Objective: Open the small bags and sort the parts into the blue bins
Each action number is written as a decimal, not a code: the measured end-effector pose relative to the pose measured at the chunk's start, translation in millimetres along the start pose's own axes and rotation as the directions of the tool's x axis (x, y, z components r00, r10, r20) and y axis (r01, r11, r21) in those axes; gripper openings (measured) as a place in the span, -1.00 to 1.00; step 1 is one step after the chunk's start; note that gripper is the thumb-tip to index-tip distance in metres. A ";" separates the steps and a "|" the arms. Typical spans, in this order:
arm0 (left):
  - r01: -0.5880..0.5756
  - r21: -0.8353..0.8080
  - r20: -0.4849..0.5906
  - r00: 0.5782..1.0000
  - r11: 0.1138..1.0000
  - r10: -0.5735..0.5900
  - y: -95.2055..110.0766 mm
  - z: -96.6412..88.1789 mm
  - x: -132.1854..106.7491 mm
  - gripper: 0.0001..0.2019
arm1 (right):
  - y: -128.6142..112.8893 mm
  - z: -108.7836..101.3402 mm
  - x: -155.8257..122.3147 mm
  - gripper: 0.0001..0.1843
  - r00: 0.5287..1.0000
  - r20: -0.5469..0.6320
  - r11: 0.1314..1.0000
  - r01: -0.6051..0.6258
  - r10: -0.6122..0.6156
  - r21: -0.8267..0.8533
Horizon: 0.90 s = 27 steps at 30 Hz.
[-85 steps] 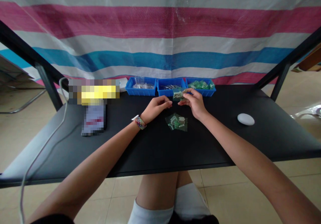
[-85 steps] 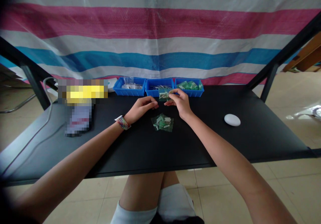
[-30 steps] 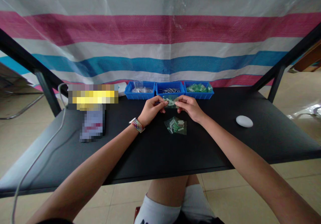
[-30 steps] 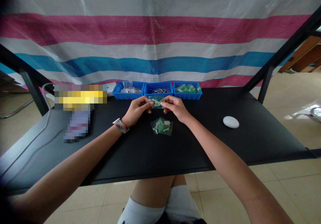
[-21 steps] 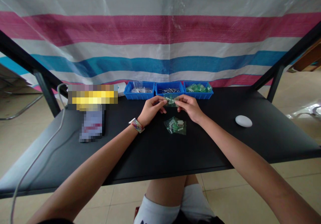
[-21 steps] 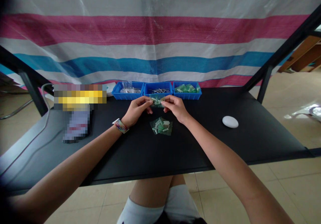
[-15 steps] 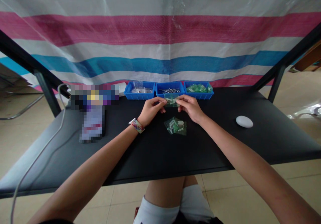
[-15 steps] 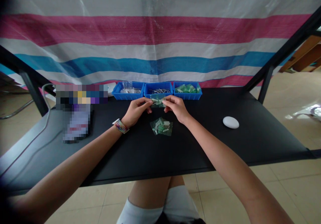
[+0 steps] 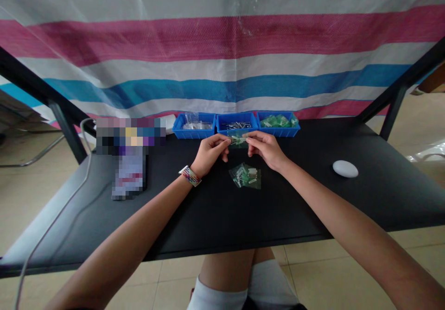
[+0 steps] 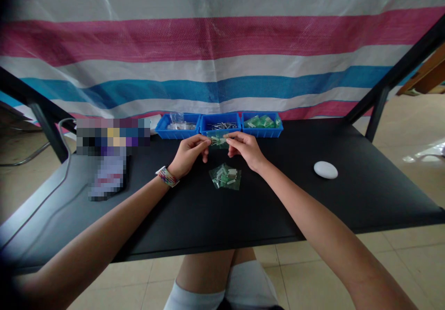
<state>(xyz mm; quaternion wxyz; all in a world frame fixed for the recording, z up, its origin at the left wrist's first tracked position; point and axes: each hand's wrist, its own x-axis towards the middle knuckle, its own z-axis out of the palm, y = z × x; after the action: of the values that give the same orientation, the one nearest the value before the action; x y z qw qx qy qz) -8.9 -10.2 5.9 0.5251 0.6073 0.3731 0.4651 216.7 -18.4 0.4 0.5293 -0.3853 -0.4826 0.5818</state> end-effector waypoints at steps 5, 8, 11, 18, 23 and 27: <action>0.048 -0.083 0.029 0.999 0.995 -0.045 1.4 -0.1 0.0 -0.57 | -1.2 -1.9 -1.6 -0.60 1.000 0.001 0.997 -0.020 0.020 0.070; 0.048 -0.113 0.024 0.999 0.992 -0.046 3.8 0.1 -0.6 -0.58 | -0.6 -1.5 -1.9 -0.62 1.000 0.010 0.997 0.000 0.000 0.075; 0.052 -0.111 0.017 0.999 0.992 -0.050 5.3 0.7 -1.5 -0.57 | 1.5 0.4 -1.9 -0.59 1.000 -0.010 0.999 0.029 -0.029 0.041; 0.023 -0.106 0.025 0.999 0.994 -0.021 2.6 1.0 -1.6 -0.33 | 4.2 3.6 -3.6 -0.52 0.995 -0.043 0.994 0.087 -0.090 -0.071; 0.016 -0.083 0.029 0.999 0.996 -0.013 -2.3 -0.5 0.3 -0.55 | 1.8 3.5 -4.6 -0.36 0.998 -0.036 0.998 0.051 -0.052 -0.034; -0.008 -0.074 0.030 0.999 0.997 0.010 -1.5 0.4 0.0 -0.60 | 3.5 3.6 -3.6 -0.56 0.998 -0.031 0.996 0.060 -0.063 -0.070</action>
<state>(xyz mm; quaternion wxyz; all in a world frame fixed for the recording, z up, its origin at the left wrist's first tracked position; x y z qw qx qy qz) -8.5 -10.1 4.4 0.5507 0.5961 0.3449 0.4716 212.9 -22.4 -2.4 0.5415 -0.3979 -0.5050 0.5418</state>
